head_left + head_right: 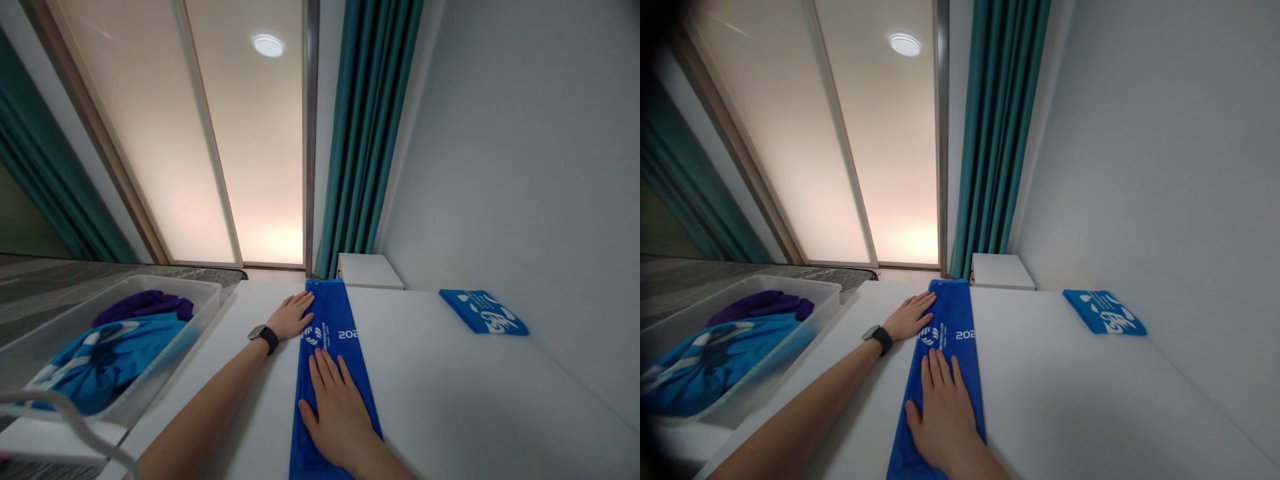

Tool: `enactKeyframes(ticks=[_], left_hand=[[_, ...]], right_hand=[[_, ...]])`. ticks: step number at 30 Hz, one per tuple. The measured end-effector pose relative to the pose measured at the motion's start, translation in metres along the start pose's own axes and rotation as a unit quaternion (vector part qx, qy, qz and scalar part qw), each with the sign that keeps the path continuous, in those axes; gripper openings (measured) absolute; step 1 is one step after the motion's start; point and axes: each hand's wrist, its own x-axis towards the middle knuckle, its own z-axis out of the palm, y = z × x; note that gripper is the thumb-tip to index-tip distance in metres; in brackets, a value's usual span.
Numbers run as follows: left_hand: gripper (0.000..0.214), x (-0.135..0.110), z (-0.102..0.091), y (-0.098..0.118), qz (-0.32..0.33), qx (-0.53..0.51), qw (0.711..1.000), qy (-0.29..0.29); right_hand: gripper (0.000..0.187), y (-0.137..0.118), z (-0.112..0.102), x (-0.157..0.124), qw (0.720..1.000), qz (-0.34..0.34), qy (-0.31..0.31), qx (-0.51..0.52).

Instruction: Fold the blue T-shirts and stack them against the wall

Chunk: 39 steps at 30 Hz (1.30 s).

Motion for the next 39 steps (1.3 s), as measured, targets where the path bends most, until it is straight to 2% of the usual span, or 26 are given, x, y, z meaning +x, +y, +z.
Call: enactKeyframes(ticks=[9, 17, 28, 34, 39], left_hand=[[0.061, -0.052, -0.006, 0.022, 0.016, 0.008, 1.0, -0.004], [0.062, -0.08, -0.013, 0.031, 0.029, 0.023, 0.999, -0.024], [0.058, -0.083, -0.014, 0.036, 0.017, 0.035, 0.999, -0.026], [0.058, -0.083, -0.014, 0.035, 0.024, 0.026, 0.999, -0.016], [0.058, -0.086, -0.014, 0.037, 0.018, 0.009, 1.0, -0.008]], right_hand=[[0.073, 0.001, 0.004, 0.001, 1.0, -0.001, -0.002, -0.018], [0.072, 0.001, 0.002, -0.001, 1.0, -0.015, 0.008, -0.016], [0.065, -0.006, -0.01, -0.014, 0.995, -0.088, -0.04, -0.003], [0.059, -0.014, -0.006, -0.023, 0.997, -0.073, -0.031, -0.008], [0.056, -0.015, -0.012, -0.025, 0.997, -0.075, -0.029, 0.002]])
